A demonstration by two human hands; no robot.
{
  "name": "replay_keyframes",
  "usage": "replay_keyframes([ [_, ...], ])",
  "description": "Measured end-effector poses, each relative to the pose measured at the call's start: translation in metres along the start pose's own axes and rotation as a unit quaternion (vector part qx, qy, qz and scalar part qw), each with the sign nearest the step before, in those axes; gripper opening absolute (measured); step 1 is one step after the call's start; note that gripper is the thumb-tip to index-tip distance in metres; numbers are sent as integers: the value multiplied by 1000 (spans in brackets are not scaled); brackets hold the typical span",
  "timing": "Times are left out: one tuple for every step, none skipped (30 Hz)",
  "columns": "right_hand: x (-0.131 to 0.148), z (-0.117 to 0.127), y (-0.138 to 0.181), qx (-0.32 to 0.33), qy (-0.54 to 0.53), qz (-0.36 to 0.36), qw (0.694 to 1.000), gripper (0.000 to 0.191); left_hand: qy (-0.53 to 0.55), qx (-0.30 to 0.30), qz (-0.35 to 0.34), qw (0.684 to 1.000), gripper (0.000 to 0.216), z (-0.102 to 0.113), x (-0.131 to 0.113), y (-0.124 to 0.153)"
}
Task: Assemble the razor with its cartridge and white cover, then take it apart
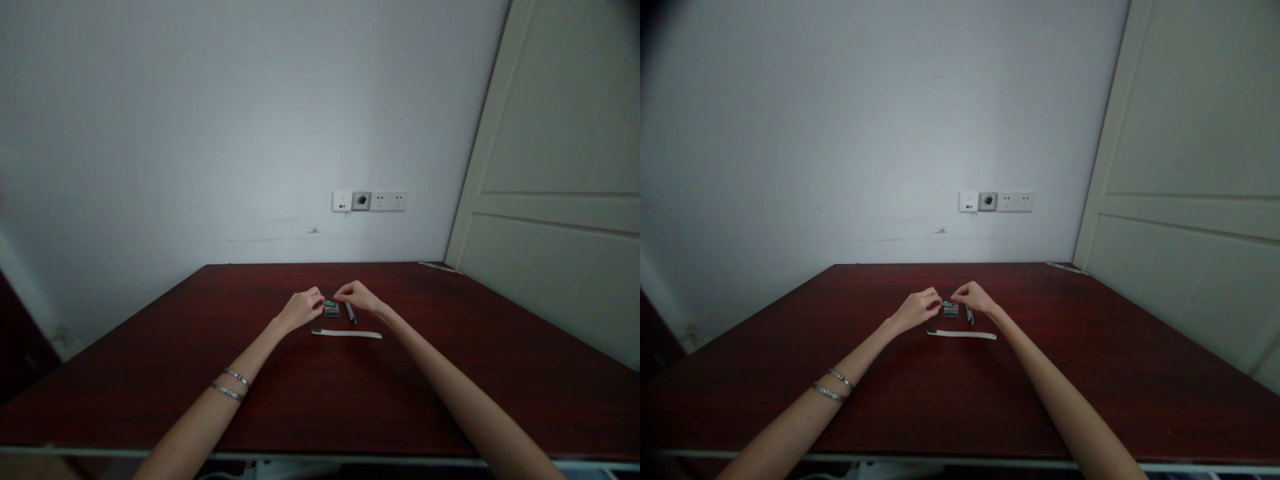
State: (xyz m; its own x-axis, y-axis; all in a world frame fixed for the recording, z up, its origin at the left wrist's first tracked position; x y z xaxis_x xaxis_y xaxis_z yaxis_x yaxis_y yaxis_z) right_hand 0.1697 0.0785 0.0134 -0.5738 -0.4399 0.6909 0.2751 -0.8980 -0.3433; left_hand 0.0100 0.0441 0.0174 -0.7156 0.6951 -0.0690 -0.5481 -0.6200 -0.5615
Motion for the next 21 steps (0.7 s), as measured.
replay_keyframes([
  [2,-2,-1,13,-3,3,1000,28,-4,-1,-9,1000,20,-1,-1,0],
  [3,-3,-3,23,-1,5,1000,28,-7,-3,-17,1000,20,-1,-2,0],
  [4,-5,-4,31,3,6,1000,27,-10,-4,-25,1000,20,-2,-2,1],
  [5,-6,-5,38,8,5,999,26,-13,-7,-31,999,20,-2,-3,1],
  [6,-7,-5,45,14,4,999,25,-16,-8,-37,999,20,-3,-3,1],
  [7,-9,-6,52,18,3,998,25,-19,-9,-43,999,21,-4,-3,1],
  [8,-10,-6,61,20,3,998,25,-22,-8,-47,999,21,-4,-3,1],
  [9,-11,-6,71,22,4,997,25,-24,-6,-49,998,21,-5,-3,2],
  [10,-12,-6,80,24,6,996,25,-26,-1,-49,998,22,-5,-3,2],
  [11,-13,-6,86,26,9,996,26,-26,4,-45,999,22,-6,-3,2],
  [11,-13,-6,92,30,11,995,25,-26,10,-39,999,22,-6,-2,2],
  [11,-14,-7,97,34,14,995,25,-23,17,-33,999,22,-7,-1,2],
  [10,-15,-8,102,42,15,994,26,-19,24,-27,999,22,-7,0,2],
  [8,-15,-10,103,56,15,993,25,-12,29,-21,999,23,-8,1,2],
  [6,-15,-12,100,76,15,992,25,-4,33,-13,999,25,-8,3,2],
  [4,-15,-14,92,98,13,991,24,6,36,-3,999,30,-10,7,2],
  [1,-14,-17,81,119,10,989,23,16,39,12,999,35,-11,11,1],
  [-1,-14,-19,68,137,7,988,22,28,42,28,998,40,-14,16,0],
  [-4,-13,-21,58,150,5,987,21,42,46,46,997,43,-17,21,-1],
  [-5,-14,-22,50,157,4,986,20,59,52,60,995,45,-21,26,-2],
  [-7,-14,-22,46,161,4,986,19,79,57,67,993,47,-26,29,-4],
])
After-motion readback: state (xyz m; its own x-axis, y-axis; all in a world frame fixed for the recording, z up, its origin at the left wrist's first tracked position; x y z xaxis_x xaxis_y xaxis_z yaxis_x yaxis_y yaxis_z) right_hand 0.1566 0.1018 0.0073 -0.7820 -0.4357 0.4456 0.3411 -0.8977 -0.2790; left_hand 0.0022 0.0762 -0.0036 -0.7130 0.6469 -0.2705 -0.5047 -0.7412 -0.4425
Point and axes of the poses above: each hand's wrist, its own y-axis away from the middle knuckle, its own z-axis out of the back of the hand, x = y × z, the point moved 5 cm from there along -y, towards the middle knuckle, and after that the axes turned 8 degrees about -x, right-handed, at the moved point
